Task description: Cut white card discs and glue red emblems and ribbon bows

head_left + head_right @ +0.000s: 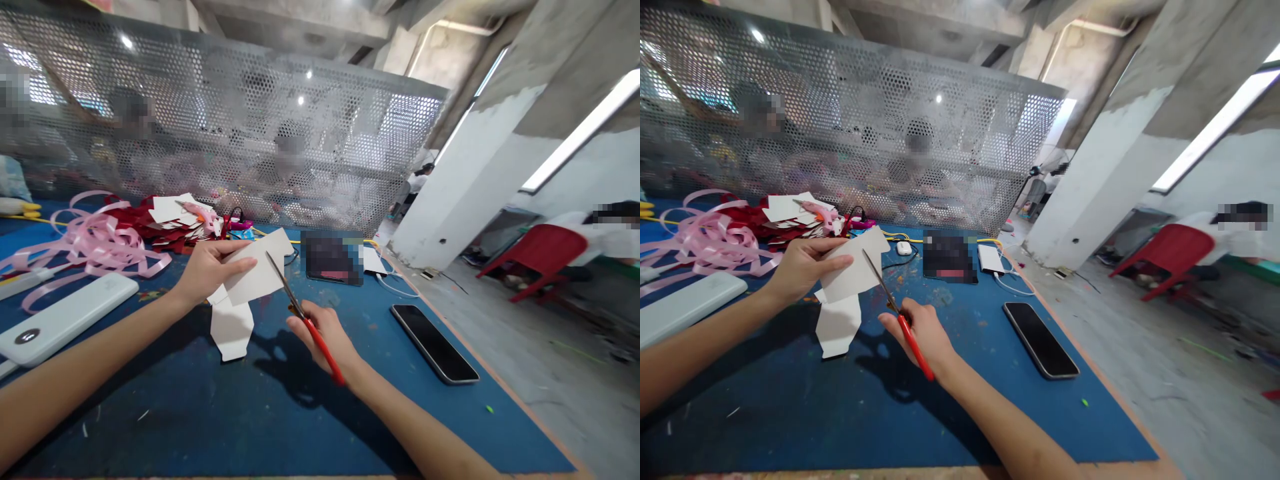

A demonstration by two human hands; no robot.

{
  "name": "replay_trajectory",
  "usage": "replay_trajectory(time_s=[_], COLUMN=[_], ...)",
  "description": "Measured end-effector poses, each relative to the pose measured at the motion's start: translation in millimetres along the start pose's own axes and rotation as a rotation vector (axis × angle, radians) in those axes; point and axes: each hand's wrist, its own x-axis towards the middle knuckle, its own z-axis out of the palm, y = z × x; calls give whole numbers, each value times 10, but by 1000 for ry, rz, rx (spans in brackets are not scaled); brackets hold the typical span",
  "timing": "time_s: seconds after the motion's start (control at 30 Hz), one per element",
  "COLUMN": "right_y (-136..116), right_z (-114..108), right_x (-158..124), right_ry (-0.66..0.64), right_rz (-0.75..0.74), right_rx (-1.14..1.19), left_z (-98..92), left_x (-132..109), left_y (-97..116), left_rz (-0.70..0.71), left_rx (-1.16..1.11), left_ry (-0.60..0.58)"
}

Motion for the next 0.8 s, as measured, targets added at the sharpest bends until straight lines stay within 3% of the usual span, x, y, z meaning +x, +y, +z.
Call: replay_trajectory(time_s=[0.1, 0.3, 0.43, 0.57, 0.7, 0.8], right_y=[-10, 30, 41, 22, 66, 135], right_z=[-5, 15, 44, 79, 64, -29], right_x=[6, 18, 1, -27, 52, 158], right_ry=[-8, -67, -13, -51, -16, 57], right_rz=[21, 36, 40, 100, 104, 149], right_rx=[31, 159, 129, 106, -85, -278], left_z=[8, 111, 145, 157, 196, 223], left_x=[-9, -99, -133, -133, -131, -127], left_y=[-1, 16, 43, 42, -74, -292], left_rz=[-18, -93, -131, -85, -62, -115], left_rx=[13, 119, 114, 163, 210, 129], left_ry=[-30, -234, -289, -308, -317, -264])
